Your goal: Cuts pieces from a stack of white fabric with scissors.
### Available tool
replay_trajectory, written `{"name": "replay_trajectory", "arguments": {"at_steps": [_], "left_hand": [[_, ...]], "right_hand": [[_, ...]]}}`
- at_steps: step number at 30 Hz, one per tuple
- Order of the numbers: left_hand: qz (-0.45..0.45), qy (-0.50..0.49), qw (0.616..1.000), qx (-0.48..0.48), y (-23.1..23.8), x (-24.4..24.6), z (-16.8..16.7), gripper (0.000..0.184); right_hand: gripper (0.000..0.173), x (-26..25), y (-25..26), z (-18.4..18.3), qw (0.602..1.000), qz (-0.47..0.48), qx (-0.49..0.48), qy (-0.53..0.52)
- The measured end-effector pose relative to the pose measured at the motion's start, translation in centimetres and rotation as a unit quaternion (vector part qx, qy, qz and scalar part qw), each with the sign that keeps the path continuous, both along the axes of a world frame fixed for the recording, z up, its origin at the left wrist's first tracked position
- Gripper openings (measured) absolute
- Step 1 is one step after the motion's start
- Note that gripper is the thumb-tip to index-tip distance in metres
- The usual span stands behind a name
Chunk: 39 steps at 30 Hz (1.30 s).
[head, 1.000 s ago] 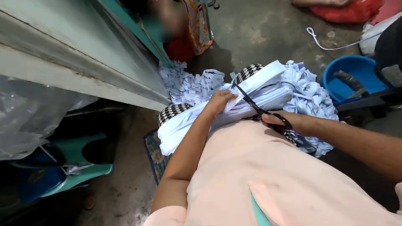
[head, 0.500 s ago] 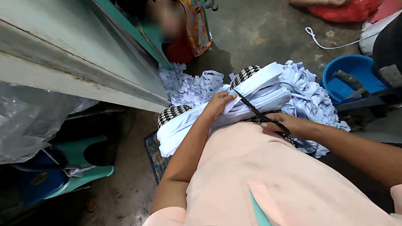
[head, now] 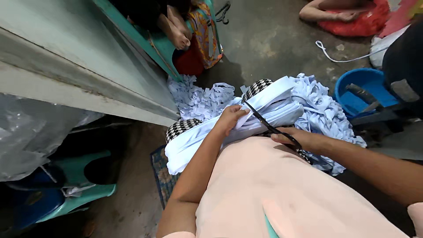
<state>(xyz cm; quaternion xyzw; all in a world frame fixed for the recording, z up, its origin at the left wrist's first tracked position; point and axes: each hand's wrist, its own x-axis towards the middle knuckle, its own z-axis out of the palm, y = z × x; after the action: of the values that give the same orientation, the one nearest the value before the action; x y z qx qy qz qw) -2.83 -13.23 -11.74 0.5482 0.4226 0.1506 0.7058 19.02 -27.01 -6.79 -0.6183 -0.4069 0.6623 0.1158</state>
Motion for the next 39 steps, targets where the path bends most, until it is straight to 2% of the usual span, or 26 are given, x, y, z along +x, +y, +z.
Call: {"name": "replay_trajectory", "arguments": {"at_steps": [3,6,9,14,20,23,26,31,34,37,39], "left_hand": [[-0.002,-0.01,1.0,-0.003,0.2,-0.2,-0.7,0.021],[0.006,-0.012,1.0,-0.01,0.3,0.0,-1.0,0.019],[0.005,-0.004,1.0,-0.014,0.4,0.0,-1.2,0.018],[-0.017,-0.007,1.0,-0.016,0.3,0.1,-1.4,0.016],[-0.018,0.004,1.0,-0.013,0.1,0.0,-1.3,0.018],[-0.028,0.0,0.999,0.017,0.4,-0.7,-0.4,0.015],[-0.023,-0.067,0.992,0.1,3.4,-2.6,0.6,0.013],[0.014,-0.191,0.947,0.26,9.9,-5.2,6.9,0.009],[0.021,-0.218,0.92,0.326,12.4,-4.6,11.1,0.008],[0.022,-0.239,0.899,0.366,14.0,-3.1,14.5,0.007],[0.032,-0.263,0.89,0.372,14.6,-2.0,16.2,0.007]], "right_hand": [[0.033,0.2,-0.4,-1.0,0.999,-0.016,0.037,0.016],[0.028,0.7,-0.8,-1.9,0.997,-0.017,0.063,0.032],[0.029,0.7,-0.4,-1.7,0.998,-0.017,0.043,0.039],[0.041,0.1,1.0,-1.0,1.0,0.008,0.005,0.006],[0.032,0.5,0.2,-2.7,0.997,-0.006,0.081,0.009],[0.033,0.9,0.0,-2.4,0.994,0.037,0.098,-0.021],[0.038,1.8,0.8,-1.0,0.976,0.083,0.192,-0.063],[0.04,1.6,6.6,5.1,0.886,0.055,0.432,-0.156],[0.047,-0.1,12.3,9.8,0.854,0.016,0.494,-0.165],[0.059,-2.1,17.8,13.7,0.828,0.016,0.535,-0.17],[0.054,-3.3,20.6,15.7,0.815,0.025,0.552,-0.174]]}}
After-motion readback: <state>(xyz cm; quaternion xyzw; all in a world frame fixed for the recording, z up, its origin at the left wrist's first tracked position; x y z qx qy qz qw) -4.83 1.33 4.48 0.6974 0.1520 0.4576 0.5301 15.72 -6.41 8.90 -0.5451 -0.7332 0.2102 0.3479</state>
